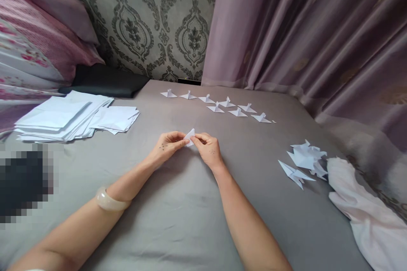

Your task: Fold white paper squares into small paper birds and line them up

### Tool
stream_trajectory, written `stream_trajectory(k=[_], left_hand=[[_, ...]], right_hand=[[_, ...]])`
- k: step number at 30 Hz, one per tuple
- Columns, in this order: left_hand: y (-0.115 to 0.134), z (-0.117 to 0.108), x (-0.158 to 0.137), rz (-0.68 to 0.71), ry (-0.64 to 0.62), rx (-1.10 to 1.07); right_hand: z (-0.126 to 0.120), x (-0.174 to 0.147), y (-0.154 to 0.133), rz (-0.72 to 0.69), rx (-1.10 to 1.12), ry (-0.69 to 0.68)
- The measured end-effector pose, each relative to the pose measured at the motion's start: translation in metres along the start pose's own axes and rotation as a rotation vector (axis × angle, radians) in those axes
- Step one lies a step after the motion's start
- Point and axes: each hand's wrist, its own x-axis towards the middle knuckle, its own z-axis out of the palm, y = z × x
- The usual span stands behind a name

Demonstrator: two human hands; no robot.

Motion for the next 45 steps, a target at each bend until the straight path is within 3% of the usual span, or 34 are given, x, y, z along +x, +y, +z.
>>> stream_trajectory(k=[5, 7, 10, 13, 19, 28, 36, 45], left_hand=[[-0.005, -0.005, 0.001, 0.256, 0.102, 0.283], [-0.007, -0.007, 0.002, 0.338, 0.073, 0.387], [-0.009, -0.010, 0.002, 0.379, -0.021, 0.606], [-0.008, -0.012, 0.000, 0.364, -0.066, 0.750], [0.004, -0.023, -0.003, 0.219, -0.177, 0.719], [0.006, -0.032, 0.003, 0.166, -0.262, 0.632], [0.000, -0.023, 0.004, 0.144, -0.083, 0.615], [-0.009, -0.019, 0.007, 0.133, -0.020, 0.663]], right_hand=[[-0.006, -0.001, 0.005, -0.298, -0.298, -0.023], [-0.008, -0.004, 0.006, -0.408, -0.497, -0.064], [-0.009, -0.010, 0.004, -0.444, -0.765, -0.165], [-0.007, -0.014, 0.003, -0.403, -0.863, -0.233], [-0.008, -0.012, 0.000, -0.262, -0.745, -0.258], [-0.012, -0.006, 0.006, -0.170, -0.565, -0.265], [-0.009, -0.002, 0.008, -0.120, -0.531, -0.202], [-0.005, 0.002, 0.012, -0.104, -0.564, -0.142]])
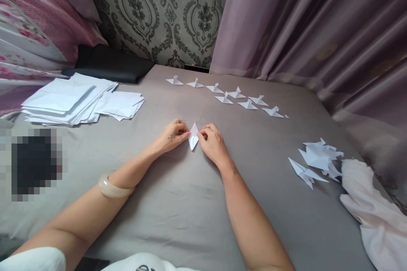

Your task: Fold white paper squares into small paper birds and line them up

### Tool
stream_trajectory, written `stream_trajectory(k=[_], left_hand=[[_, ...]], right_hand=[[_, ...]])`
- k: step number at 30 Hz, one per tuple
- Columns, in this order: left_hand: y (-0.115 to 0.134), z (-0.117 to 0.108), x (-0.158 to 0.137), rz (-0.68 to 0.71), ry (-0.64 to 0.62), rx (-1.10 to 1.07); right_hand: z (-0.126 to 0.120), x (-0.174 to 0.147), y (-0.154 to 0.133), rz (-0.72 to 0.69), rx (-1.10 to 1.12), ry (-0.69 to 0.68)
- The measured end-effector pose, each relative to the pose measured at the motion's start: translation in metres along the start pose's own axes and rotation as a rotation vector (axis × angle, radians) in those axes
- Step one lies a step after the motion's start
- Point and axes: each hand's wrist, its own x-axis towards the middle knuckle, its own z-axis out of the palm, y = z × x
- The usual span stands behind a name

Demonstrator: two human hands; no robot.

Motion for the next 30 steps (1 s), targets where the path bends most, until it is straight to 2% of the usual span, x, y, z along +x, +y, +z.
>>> stream_trajectory(k=[12, 22, 26, 30], left_hand=[[0.003, 0.001, 0.000, -0.039, -0.001, 0.005], [0.010, 0.009, -0.002, -0.149, 0.105, 0.082], [0.009, 0.007, -0.002, -0.115, 0.093, -0.001], [0.009, 0.001, -0.003, 0.011, 0.056, -0.161]], right_hand=[[0.004, 0.003, -0.001, 0.063, -0.001, 0.030], [0.004, 0.004, -0.003, 0.089, -0.034, 0.009], [0.003, 0.004, -0.002, 0.111, 0.024, 0.015], [-0.002, 0.006, 0.003, 0.195, 0.229, -0.046]])
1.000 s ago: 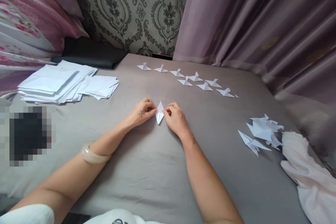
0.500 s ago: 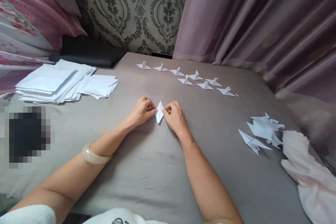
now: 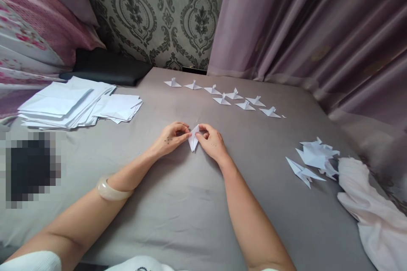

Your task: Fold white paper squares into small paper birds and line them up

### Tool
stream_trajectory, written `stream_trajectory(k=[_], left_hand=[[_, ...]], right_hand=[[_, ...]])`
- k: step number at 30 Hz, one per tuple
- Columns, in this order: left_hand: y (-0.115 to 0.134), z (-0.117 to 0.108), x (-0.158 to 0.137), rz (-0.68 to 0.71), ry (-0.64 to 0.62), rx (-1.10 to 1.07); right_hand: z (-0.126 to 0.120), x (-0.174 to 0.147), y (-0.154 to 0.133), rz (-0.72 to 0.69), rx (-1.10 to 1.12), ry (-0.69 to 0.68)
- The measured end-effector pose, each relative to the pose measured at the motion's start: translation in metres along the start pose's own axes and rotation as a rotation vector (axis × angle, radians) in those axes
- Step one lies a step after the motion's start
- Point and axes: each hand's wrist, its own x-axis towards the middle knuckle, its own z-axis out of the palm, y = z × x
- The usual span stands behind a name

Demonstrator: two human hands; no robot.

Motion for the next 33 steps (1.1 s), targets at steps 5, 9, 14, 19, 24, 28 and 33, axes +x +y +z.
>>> stream_trajectory(k=[5, 9, 14, 19, 24, 28, 33], left_hand=[[0.003, -0.003, 0.000, 0.039, -0.096, -0.124], [0.000, -0.001, 0.002, 0.066, -0.061, -0.244], [0.000, 0.003, 0.003, 0.034, -0.063, -0.501], [0.014, 0.000, 0.000, -0.137, -0.003, -0.702], [0.021, -0.001, -0.001, -0.183, -0.023, -0.785], [0.022, 0.004, -0.002, -0.121, -0.078, -0.834], [0.022, 0.006, -0.002, -0.134, -0.041, -0.820]], right_hand=[[-0.010, 0.001, -0.003, 0.083, 0.305, -0.112], [-0.015, -0.002, -0.011, 0.125, 0.422, -0.115], [-0.016, -0.007, -0.021, 0.102, 0.454, -0.206], [-0.012, -0.009, -0.024, 0.132, 0.541, -0.192], [-0.004, -0.009, -0.027, 0.282, 0.907, -0.064], [0.001, -0.010, -0.030, 0.347, 1.058, -0.104], [0.004, -0.012, -0.028, 0.362, 0.972, -0.182]])
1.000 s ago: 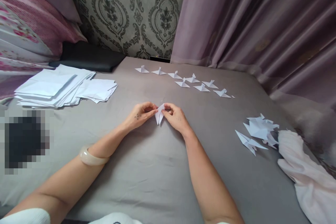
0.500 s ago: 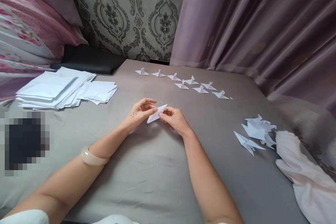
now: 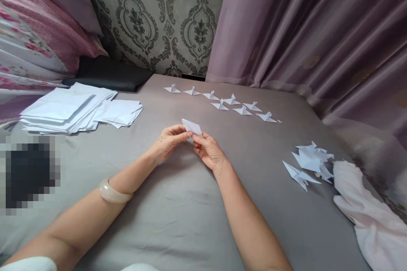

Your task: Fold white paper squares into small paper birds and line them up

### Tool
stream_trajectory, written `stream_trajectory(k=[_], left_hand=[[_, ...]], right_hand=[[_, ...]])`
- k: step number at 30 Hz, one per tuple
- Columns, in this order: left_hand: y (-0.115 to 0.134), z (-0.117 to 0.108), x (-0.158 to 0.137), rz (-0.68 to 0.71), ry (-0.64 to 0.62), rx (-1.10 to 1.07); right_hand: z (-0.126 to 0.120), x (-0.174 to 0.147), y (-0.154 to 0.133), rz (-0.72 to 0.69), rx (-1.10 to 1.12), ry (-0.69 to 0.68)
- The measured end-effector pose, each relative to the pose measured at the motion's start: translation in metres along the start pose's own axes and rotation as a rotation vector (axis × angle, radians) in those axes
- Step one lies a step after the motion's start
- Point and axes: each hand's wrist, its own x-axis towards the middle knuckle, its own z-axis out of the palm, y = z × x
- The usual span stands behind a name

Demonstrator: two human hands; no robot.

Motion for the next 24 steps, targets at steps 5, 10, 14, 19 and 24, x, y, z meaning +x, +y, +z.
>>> stream_trajectory(k=[5, 10, 14, 19, 24], left_hand=[[0.000, -0.002, 0.000, 0.051, 0.067, 0.142], [-0.005, -0.010, 0.004, 0.223, 0.090, 0.408], [-0.007, -0.014, 0.003, 0.519, 0.076, 0.780], [-0.002, -0.016, -0.002, 0.712, 0.015, 1.361], [-0.006, -0.022, -0.001, 0.601, -0.223, 1.528]], right_hand=[[-0.002, -0.001, 0.000, -0.121, -0.274, 0.000], [-0.007, 0.000, -0.006, -0.465, -0.634, 0.140], [-0.011, 0.001, -0.005, -0.777, -0.925, 0.175], [-0.013, -0.005, 0.000, -1.011, -1.462, 0.216], [-0.015, -0.008, 0.006, -0.897, -1.737, 0.083]])
